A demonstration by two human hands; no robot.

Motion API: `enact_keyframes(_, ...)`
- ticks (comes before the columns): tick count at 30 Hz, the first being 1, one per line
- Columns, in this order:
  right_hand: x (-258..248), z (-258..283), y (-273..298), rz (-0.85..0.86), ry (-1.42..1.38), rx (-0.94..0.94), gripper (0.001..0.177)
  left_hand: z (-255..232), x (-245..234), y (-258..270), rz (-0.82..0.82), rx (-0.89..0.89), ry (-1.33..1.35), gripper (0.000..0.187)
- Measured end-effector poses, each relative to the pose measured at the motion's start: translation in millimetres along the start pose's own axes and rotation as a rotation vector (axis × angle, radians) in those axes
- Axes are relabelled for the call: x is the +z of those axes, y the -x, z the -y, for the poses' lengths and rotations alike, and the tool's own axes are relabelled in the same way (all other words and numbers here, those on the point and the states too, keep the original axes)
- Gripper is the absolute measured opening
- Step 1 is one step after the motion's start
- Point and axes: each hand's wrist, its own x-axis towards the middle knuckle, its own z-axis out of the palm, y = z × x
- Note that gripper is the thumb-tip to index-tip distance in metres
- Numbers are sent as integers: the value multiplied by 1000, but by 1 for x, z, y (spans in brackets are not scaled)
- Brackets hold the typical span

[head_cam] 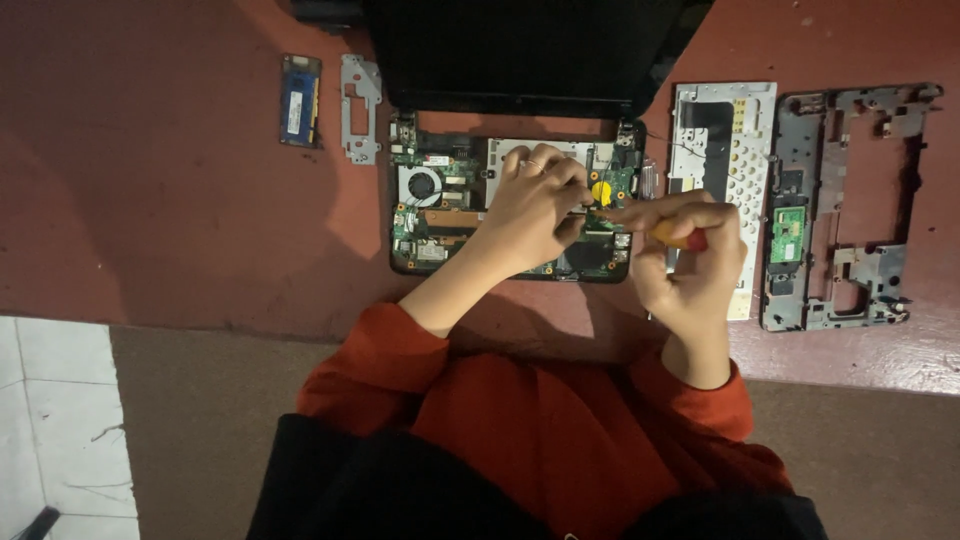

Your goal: Disassembling a laptop by removing internal components like the hard drive and mounting brackets using a screwdriver.

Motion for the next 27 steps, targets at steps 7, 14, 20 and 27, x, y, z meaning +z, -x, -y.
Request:
enact_keyframes(7, -9, 3, 2, -52, 7, -46, 32, 1, 4, -1, 17, -20, 8, 13)
enact_keyframes(14, -22, 16, 5, -73, -87, 87, 45, -7, 2, 1, -225, 98, -122, 11)
enact_keyframes(20, -23, 25, 4, -121, -29, 66, 46, -12, 1, 0, -135, 90, -152, 17)
enact_keyframes(27, -18, 25, 2, -130, 1, 64, 45, -12, -5, -2, -176, 195, -280, 20)
